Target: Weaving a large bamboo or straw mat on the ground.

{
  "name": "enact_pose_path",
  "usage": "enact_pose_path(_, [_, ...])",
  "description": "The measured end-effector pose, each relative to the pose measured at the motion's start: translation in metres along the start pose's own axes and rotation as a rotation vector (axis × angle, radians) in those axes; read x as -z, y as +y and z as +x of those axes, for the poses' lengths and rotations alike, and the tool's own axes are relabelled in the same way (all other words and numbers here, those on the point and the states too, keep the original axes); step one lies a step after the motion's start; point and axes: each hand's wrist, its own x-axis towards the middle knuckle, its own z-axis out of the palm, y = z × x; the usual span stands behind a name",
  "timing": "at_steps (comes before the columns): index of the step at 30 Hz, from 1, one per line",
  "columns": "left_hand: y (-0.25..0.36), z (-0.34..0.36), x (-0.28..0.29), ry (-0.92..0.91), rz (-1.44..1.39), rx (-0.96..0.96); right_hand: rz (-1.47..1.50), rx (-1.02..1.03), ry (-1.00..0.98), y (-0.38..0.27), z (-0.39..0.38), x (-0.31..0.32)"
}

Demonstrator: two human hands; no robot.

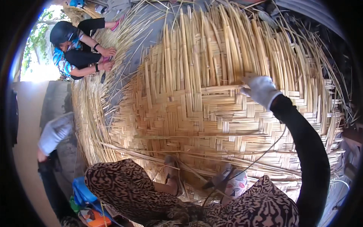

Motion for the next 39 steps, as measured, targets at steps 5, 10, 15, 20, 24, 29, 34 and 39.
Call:
enact_pose_path(5, [0.131,0.030,-0.047,-0.031,-0.081,-0.322,0.157,-0.019,0.130,0.046,0.020,-0.019])
enact_pose_path(10, [0.191,0.149,-0.229,0.122,-0.215,-0.835,-0.044,0.015,0.386,0.036,-0.005,-0.012])
enact_pose_path(15, [0.235,0.184,-0.291,0.139,-0.206,-0.707,-0.252,0.472,0.693,0.029,-0.006,0.003])
enact_pose_path(20, [0.244,0.198,-0.301,0.406,-0.553,-0.322,1.088,0.099,0.495,0.019,0.033,-0.016])
enact_pose_path(24, [0.238,0.203,-0.293,0.352,-1.059,-0.170,1.161,-0.133,0.178,0.011,0.078,-0.020])
enact_pose_path(29, [0.220,0.208,-0.286,0.285,-1.339,-0.103,0.836,-0.231,0.021,0.000,0.099,-0.006])
enact_pose_path(34, [0.222,0.208,-0.286,0.285,-1.349,-0.082,0.299,-0.242,0.214,-0.018,0.118,-0.017])
enact_pose_path(39, [0.231,0.215,-0.296,0.272,-1.525,-0.087,0.464,-0.316,0.236,-0.016,0.114,-0.012])
